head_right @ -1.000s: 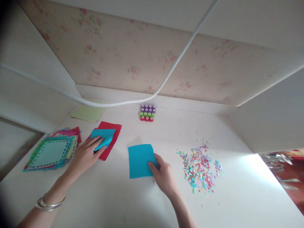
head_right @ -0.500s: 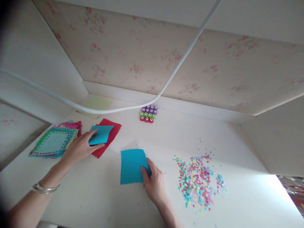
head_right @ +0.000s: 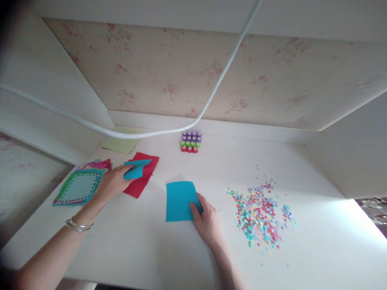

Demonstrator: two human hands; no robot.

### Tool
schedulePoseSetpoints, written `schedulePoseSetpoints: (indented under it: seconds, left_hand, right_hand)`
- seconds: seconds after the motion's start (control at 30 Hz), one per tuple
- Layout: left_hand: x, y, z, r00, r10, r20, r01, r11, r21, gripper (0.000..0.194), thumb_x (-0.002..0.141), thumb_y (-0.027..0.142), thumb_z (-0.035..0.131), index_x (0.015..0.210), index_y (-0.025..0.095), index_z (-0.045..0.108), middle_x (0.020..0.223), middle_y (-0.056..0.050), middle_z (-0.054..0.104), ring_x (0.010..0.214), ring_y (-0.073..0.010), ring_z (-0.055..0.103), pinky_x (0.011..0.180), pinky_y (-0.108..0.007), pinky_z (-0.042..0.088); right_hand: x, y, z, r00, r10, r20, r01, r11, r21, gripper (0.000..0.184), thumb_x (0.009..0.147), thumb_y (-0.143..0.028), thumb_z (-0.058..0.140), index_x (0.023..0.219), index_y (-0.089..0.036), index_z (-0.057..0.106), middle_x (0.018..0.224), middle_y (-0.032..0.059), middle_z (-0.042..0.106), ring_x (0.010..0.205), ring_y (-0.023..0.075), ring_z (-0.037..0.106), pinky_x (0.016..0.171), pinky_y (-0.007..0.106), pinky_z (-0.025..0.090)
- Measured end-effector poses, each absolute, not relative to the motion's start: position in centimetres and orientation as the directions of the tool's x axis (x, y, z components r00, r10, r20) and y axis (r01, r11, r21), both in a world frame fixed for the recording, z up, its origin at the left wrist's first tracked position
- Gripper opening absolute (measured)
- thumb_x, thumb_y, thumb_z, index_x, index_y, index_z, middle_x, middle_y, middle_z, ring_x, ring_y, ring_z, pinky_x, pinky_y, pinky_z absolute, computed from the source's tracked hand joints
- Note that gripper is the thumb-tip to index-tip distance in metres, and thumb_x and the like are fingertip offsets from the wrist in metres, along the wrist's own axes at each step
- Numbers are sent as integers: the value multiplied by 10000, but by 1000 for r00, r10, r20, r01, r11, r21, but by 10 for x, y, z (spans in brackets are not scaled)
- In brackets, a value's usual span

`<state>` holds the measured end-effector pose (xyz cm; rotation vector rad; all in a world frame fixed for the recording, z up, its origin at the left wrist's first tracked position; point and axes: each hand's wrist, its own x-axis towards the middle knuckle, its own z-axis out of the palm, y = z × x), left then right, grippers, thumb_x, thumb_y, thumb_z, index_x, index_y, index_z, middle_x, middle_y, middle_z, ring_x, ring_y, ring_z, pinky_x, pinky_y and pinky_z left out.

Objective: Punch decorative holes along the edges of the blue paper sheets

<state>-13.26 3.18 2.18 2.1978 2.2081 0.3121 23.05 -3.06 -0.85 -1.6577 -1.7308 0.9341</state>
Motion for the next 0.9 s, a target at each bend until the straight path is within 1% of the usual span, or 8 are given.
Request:
schedulePoseSetpoints:
  seconds: [0.1, 0.2, 0.37, 0.43, 0.5, 0.6, 0.77, 0.9]
  left_hand:
    - [-139, 35, 27, 11, 993, 117, 991, -26, 130, 357, 901, 441, 553, 1201, 272, 650, 1175, -55, 728, 1004, -288, 701, 826, -355, 507]
    - [-149, 38, 29, -11, 996, 91, 988, -3, 154, 419, 920, 480, 508, 1258, 261, 624, 1138, -71, 745, 927, -289, 724, 768, -340, 518]
    - [-151, 29, 24, 15, 999, 38, 988, -21, 152, 513, 945, 503, 442, 1363, 222, 540, 1111, -104, 747, 915, -290, 728, 799, -356, 530]
    - [-145, 20, 17, 56, 998, 38, 991, -60, 121, 556, 932, 545, 447, 1361, 207, 547, 1225, -134, 696, 1028, -307, 696, 870, -387, 523]
    - [-138, 11, 7, 121, 990, 67, 988, -127, 93, 591, 901, 583, 484, 1351, 209, 568, 1421, -152, 552, 1206, -341, 598, 973, -441, 482]
    - [-132, 4, -8, 160, 980, 118, 984, -167, 53, 635, 879, 589, 527, 1367, 185, 562, 1526, -190, 409, 1345, -385, 458, 1080, -529, 382]
    - [-133, 15, -21, 140, 974, 176, 982, -160, 103, 578, 931, 489, 500, 1392, 141, 522, 1504, -220, 429, 1405, -347, 388, 1152, -532, 280]
    - [-125, 18, -16, 112, 954, 277, 971, -164, 173, 510, 955, 442, 484, 1346, 120, 541, 1490, -220, 448, 1385, -374, 407, 1138, -618, 250]
  right_hand:
    - [227, -33, -8, -38, 997, -65, 603, -29, -797, 428, 939, -501, 477, 1241, -225, 604, 944, 48, 739, 727, 208, 666, 667, 313, 513]
    - [225, -35, -8, 32, 998, -62, 608, -69, -791, 478, 924, -517, 485, 1274, -210, 593, 908, 51, 732, 691, 201, 652, 646, 310, 513]
    - [223, -36, -10, 138, 990, -9, 630, -95, -771, 590, 896, -538, 510, 1367, -184, 537, 841, 50, 710, 628, 189, 620, 581, 295, 499]
    - [223, -35, -10, 141, 990, 11, 640, -82, -764, 589, 907, -515, 503, 1400, -192, 505, 857, 44, 707, 608, 175, 604, 590, 294, 500]
    - [222, -35, -11, 151, 988, 34, 657, -75, -750, 585, 907, -498, 508, 1409, -197, 497, 899, 52, 714, 614, 173, 606, 611, 301, 509]
    - [221, -34, -13, 151, 986, 67, 679, -55, -732, 550, 906, -484, 517, 1378, -204, 533, 985, 80, 729, 682, 192, 643, 663, 317, 532]
    - [215, -33, -15, 90, 991, 102, 708, 8, -706, 483, 944, -454, 484, 1363, -224, 555, 1157, 100, 703, 780, 204, 666, 734, 333, 545]
    - [210, -32, -11, 29, 993, 119, 800, 48, -599, 455, 961, -394, 473, 1377, -221, 539, 1007, 84, 721, 845, 236, 649, 778, 376, 529]
